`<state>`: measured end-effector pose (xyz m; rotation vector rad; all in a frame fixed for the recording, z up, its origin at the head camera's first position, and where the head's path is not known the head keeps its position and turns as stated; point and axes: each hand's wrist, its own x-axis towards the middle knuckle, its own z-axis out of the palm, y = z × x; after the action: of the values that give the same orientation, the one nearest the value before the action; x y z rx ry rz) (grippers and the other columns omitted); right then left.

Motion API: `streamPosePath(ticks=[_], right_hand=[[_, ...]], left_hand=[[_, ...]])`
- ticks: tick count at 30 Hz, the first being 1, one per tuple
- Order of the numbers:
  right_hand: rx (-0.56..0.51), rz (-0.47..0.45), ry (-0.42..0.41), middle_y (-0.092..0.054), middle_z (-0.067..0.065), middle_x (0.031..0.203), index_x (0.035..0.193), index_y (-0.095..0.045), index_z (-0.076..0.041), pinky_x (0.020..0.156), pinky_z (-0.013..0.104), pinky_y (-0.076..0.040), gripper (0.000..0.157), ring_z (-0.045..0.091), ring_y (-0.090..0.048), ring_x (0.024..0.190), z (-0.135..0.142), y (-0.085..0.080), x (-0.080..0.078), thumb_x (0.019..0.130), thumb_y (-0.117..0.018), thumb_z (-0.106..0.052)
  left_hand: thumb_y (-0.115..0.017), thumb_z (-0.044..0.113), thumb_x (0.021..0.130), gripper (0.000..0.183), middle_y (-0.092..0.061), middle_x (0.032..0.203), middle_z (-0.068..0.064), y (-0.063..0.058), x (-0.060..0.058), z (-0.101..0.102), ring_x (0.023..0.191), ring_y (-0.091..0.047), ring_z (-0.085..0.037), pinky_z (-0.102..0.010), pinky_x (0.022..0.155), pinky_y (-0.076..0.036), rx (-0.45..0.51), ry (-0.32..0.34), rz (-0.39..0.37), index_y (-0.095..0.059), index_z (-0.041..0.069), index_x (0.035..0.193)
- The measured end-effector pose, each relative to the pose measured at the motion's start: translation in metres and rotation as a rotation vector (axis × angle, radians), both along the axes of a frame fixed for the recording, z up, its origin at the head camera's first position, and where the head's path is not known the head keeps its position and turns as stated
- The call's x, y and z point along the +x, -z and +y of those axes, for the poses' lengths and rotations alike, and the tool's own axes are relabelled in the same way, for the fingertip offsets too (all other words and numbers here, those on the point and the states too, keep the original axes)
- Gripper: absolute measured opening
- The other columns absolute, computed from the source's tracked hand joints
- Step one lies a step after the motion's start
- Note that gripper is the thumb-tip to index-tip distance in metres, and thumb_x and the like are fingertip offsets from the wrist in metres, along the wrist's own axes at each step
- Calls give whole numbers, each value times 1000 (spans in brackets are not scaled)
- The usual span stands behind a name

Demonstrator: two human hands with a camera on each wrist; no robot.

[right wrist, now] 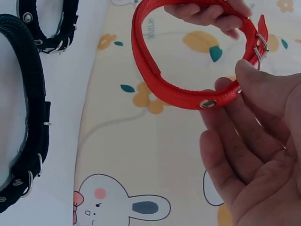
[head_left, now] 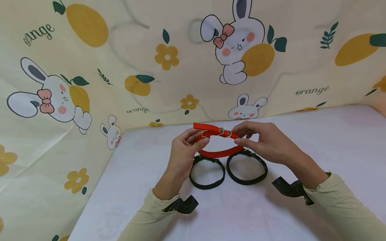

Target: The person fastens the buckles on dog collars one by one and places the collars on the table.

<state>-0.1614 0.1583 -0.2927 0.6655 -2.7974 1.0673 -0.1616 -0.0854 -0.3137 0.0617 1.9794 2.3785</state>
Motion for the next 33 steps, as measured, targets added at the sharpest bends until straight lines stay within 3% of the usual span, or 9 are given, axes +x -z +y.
streamPosePath(ticks=[5, 11, 15, 19, 25, 29, 33], right_hand=[[1, 8, -21, -71, -6, 112, 121, -66, -25, 80, 36, -47, 32, 17, -62, 103, 0, 2, 0, 91, -73, -32], [-78, 65, -11, -67, -3, 125, 132, -59, -24, 81, 39, -50, 43, 21, -58, 111, -8, 3, 2, 92, -72, -36], [-148, 74, -32, -67, -4, 125, 136, -56, -26, 80, 40, -52, 48, 21, -57, 114, -20, 4, 8, 91, -73, -31], [-208, 92, -60, -69, -3, 119, 138, -54, -28, 78, 37, -54, 49, 18, -59, 112, -33, 8, 13, 92, -72, -29], [-288, 192, -13, -71, -4, 113, 129, -64, -24, 87, 35, -52, 37, 14, -61, 107, -37, 11, 19, 93, -71, -20], [-310, 187, 11, -71, -2, 119, 126, -67, -22, 89, 39, -51, 33, 16, -60, 111, -36, 9, 21, 94, -70, -22], [-304, 192, 27, -72, -3, 117, 125, -67, -23, 83, 35, -51, 33, 14, -59, 107, -35, 7, 22, 92, -72, -23]], left_hand=[[-73, 2, 88, 32, -75, 108, -5, 3, 0, 0, 97, -69, -15, -28, 90, -55, -18, 10, 11, -68, 5, 119], [-77, 12, 87, 32, -73, 113, -7, 4, 3, 5, 104, -65, -19, -29, 87, -57, -154, 33, 34, -71, 11, 119], [-78, 15, 87, 32, -73, 115, -7, 6, 5, 7, 107, -65, -20, -32, 87, -57, -221, 74, 63, -73, 13, 119], [-78, 15, 87, 33, -73, 116, -5, 8, 8, 6, 109, -64, -20, -34, 90, -56, -263, 70, 70, -74, 15, 119], [-77, 15, 87, 32, -73, 117, -4, 8, 9, 7, 111, -62, -21, -32, 88, -57, -260, 63, 65, -74, 16, 119], [-77, 13, 87, 32, -73, 117, -6, 8, 8, 8, 111, -62, -21, -30, 86, -57, -237, 67, 76, -74, 14, 118], [-77, 12, 87, 32, -73, 117, -5, 9, 7, 8, 112, -61, -20, -30, 86, -57, -226, 72, 70, -74, 15, 118]])
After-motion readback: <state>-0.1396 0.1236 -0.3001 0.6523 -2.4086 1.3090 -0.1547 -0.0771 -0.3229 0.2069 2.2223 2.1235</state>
